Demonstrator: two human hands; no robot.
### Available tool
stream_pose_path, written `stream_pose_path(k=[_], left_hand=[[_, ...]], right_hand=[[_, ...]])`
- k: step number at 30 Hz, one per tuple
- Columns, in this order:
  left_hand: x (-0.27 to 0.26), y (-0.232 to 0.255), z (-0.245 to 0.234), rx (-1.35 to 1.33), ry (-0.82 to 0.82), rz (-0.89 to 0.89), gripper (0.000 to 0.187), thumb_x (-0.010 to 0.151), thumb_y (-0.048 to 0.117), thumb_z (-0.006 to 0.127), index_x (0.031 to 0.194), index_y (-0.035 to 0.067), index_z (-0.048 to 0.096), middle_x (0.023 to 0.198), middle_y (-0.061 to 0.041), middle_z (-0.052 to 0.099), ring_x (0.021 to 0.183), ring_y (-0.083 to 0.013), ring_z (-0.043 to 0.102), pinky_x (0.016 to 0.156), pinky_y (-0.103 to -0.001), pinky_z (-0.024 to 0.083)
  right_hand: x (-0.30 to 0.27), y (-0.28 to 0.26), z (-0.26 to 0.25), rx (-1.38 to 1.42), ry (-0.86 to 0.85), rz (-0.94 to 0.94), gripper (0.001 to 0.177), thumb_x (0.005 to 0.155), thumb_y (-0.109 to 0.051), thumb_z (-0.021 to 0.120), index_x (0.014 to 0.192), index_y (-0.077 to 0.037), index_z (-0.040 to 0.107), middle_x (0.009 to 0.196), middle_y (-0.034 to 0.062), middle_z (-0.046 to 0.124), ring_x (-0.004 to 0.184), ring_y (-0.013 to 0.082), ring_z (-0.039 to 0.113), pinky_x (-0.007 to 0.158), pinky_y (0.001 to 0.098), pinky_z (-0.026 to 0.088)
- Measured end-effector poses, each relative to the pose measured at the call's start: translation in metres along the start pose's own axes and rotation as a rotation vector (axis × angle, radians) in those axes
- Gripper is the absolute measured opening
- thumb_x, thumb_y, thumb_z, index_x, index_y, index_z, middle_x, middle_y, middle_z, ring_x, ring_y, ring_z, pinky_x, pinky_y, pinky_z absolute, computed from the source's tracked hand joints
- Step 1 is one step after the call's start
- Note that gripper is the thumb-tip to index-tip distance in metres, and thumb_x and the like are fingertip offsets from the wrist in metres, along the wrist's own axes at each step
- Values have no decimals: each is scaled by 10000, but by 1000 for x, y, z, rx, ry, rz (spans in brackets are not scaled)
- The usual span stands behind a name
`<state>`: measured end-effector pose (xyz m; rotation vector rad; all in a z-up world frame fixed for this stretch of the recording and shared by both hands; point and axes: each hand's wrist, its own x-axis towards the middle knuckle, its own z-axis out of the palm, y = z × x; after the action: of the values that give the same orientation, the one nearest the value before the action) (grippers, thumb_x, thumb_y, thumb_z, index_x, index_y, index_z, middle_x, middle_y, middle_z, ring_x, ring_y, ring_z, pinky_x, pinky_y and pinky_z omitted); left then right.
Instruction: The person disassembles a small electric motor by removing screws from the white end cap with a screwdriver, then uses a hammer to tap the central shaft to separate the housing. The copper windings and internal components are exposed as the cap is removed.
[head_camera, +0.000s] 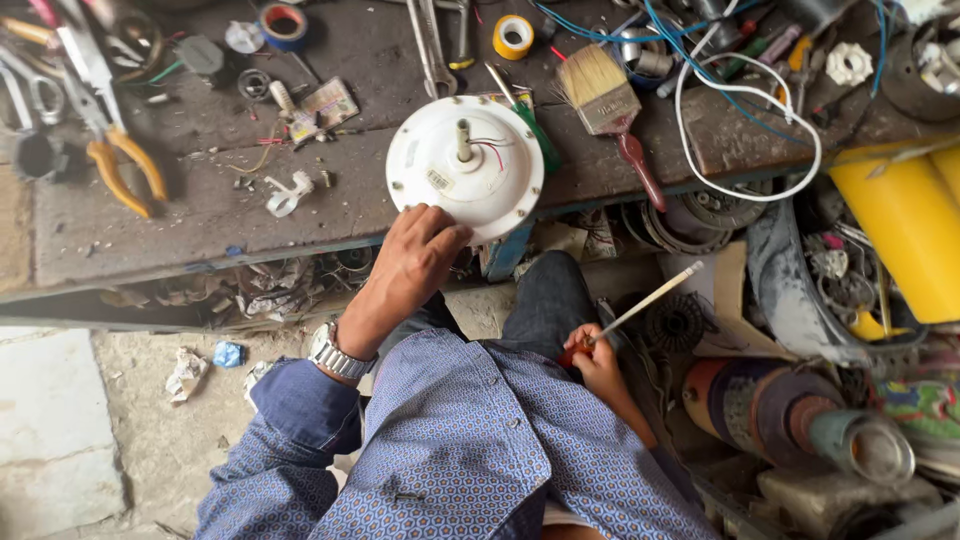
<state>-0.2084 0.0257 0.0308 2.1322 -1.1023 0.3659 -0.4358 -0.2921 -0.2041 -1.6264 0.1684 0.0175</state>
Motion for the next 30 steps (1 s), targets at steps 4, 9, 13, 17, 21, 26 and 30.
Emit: stream_pose_path(k=[4,9,13,17,21,26,30], left_hand=[[-1,-3,-11,26,1,-18,224,852,-3,686,1076,15,699,977,-112,618,906,-292,595,805,-404,497],[-2,-4,-23,-49,14,-171,105,911,57,727,998,2,706,955,-137,641,879,-322,633,779,-416,532],[-1,-4,-33,-125,-13,-142,136,917,54,709,1035,-13,718,959,-141,647,893,-324,651,799,-420,539],[4,-5,-37,-128,-61,-176,114,927,71,717,1013,-4,715,943,-143,649,893,-327,659,801,-418,542],[4,-9,-36,-95,-50,-174,131,905,77,716,1002,-9,694,983,-156,658,903,-335,657,807,-425,541],[1,-13,-34,-64,-79,-244,115,937,68,704,993,-26,666,942,-157,629,847,-314,649,763,-416,549],[3,-14,-31,-56,-98,-295,116,949,83,704,962,-20,653,913,-154,619,804,-311,643,713,-420,547]], right_hand=[[1,-3,-10,1,-63,47,281,726,111,499,965,-34,470,955,102,578,936,183,596,927,362,498],[6,-9,-10,-29,-57,137,256,755,113,487,961,-39,499,953,103,591,936,179,600,910,358,511],[10,-8,-5,11,-87,150,267,760,117,475,966,-53,478,954,100,610,922,161,596,891,324,500],[7,-7,-4,92,-176,195,310,736,145,488,952,-76,464,968,66,602,834,120,579,772,287,517],[7,-18,2,53,-116,133,183,913,96,559,978,-60,490,910,54,589,757,95,545,701,264,482],[52,-76,16,29,-11,-132,100,985,-12,541,1071,-56,516,802,11,551,631,70,548,571,229,508],[115,-162,16,-56,56,-281,71,1105,-113,528,1106,-49,497,739,6,524,557,71,508,525,225,445]])
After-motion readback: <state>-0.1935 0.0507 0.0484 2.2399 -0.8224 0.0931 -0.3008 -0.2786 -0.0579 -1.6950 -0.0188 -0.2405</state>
